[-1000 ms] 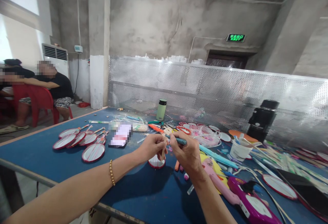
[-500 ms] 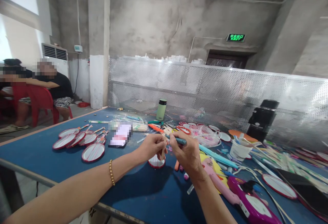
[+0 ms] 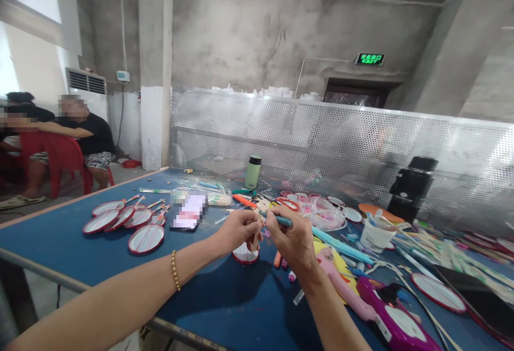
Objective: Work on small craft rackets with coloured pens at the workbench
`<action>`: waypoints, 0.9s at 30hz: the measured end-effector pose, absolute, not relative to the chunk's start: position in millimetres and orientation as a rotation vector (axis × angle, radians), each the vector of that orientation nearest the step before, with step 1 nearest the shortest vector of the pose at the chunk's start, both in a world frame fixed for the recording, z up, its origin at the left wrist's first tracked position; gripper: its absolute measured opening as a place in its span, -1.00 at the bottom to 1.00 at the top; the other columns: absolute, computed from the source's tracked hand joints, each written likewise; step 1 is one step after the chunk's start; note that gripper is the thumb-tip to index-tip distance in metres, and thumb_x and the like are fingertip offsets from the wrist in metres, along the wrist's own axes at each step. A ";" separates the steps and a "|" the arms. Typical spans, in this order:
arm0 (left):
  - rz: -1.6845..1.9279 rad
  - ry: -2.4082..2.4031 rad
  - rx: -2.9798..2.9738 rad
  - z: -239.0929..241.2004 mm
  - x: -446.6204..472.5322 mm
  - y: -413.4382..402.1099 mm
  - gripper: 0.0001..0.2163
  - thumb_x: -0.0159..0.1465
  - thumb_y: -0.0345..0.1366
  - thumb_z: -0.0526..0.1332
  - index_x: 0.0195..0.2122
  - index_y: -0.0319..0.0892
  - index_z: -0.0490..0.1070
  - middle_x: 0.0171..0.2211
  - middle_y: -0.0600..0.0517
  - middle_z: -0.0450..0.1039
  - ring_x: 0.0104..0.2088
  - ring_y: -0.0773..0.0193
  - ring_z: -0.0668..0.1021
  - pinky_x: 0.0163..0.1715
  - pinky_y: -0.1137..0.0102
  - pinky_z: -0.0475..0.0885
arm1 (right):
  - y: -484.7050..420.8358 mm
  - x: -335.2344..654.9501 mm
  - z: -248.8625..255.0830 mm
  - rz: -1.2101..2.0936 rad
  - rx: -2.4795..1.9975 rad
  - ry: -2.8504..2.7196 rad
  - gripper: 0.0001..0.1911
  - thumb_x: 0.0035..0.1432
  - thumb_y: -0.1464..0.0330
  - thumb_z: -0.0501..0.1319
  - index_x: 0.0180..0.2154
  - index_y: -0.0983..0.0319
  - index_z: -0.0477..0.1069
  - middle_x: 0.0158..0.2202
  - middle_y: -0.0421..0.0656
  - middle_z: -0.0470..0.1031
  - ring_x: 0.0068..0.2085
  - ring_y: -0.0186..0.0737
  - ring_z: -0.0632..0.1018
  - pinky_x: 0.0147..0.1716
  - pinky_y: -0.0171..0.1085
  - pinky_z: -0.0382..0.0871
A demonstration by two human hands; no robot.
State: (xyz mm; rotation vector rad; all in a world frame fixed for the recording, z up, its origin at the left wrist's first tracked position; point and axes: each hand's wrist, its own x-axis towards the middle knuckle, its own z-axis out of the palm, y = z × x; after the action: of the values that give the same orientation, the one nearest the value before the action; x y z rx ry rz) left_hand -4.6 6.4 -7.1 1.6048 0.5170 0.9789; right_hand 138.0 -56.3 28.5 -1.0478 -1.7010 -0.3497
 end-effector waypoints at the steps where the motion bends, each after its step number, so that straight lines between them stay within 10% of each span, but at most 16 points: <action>1: 0.981 0.517 1.604 -7.0 -4.7 6.3 -0.91 0.16 -0.33 0.16 -0.47 -0.20 0.32 -0.61 0.10 0.44 -0.69 0.36 0.50 -0.70 0.51 0.39 | -56.5 137.9 28.6 -0.350 -1.046 -1.697 -0.74 0.23 0.28 0.16 -0.45 0.23 0.49 -0.53 -0.19 0.53 -0.52 -0.32 0.48 -0.48 -0.33 0.34; 27: 0.972 0.525 1.600 -7.1 -3.7 6.6 -0.89 0.16 -0.33 0.15 -0.49 -0.20 0.30 -0.62 0.10 0.43 -0.70 0.36 0.50 -0.71 0.51 0.39 | -58.3 136.3 28.2 -0.293 -1.057 -1.704 -0.74 0.24 0.26 0.17 -0.45 0.21 0.49 -0.52 -0.18 0.51 -0.48 -0.27 0.53 -0.49 -0.34 0.37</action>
State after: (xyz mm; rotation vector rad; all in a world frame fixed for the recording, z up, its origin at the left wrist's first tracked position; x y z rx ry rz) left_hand -3.7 6.6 -7.1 1.6003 0.5248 0.9724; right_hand 136.3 -58.3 28.2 -1.0571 -1.7038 -0.2931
